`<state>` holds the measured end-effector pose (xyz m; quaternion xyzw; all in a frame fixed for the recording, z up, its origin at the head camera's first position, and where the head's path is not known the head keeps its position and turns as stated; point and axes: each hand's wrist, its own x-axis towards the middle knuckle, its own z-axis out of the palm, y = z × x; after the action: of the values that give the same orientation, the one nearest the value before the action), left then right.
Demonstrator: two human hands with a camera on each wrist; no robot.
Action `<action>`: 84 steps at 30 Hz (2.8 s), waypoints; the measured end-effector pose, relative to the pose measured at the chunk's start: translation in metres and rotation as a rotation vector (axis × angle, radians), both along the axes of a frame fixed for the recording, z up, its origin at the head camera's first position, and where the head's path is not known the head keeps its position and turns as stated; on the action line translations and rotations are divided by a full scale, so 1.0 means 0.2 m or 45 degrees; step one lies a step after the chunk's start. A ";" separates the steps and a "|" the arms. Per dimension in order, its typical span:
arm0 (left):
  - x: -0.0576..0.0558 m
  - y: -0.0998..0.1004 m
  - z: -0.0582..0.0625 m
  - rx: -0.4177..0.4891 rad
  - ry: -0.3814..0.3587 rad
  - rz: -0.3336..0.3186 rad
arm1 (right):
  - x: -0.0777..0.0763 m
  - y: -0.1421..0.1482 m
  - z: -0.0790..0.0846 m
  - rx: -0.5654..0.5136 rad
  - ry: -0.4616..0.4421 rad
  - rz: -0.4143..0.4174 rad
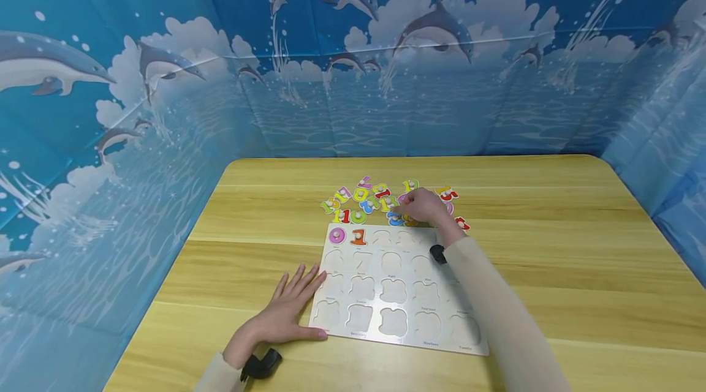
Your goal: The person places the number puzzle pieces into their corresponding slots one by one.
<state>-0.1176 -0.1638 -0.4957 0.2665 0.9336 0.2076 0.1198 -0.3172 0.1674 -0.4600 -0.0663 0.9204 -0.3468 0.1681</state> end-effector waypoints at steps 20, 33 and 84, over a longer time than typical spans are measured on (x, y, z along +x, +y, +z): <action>0.00 0.00 0.00 0.012 -0.010 0.004 | 0.05 -0.13 -0.03 0.373 0.165 -0.004; 0.00 0.00 0.01 -0.011 0.012 0.002 | 0.08 -0.11 0.02 0.194 0.162 0.122; 0.00 0.00 0.00 -0.017 0.027 -0.006 | 0.12 -0.14 -0.07 -0.076 -0.241 0.202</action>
<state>-0.1177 -0.1641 -0.4966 0.2699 0.9356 0.1981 0.1120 -0.2935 0.1386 -0.4731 -0.1110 0.8815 -0.3644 0.2789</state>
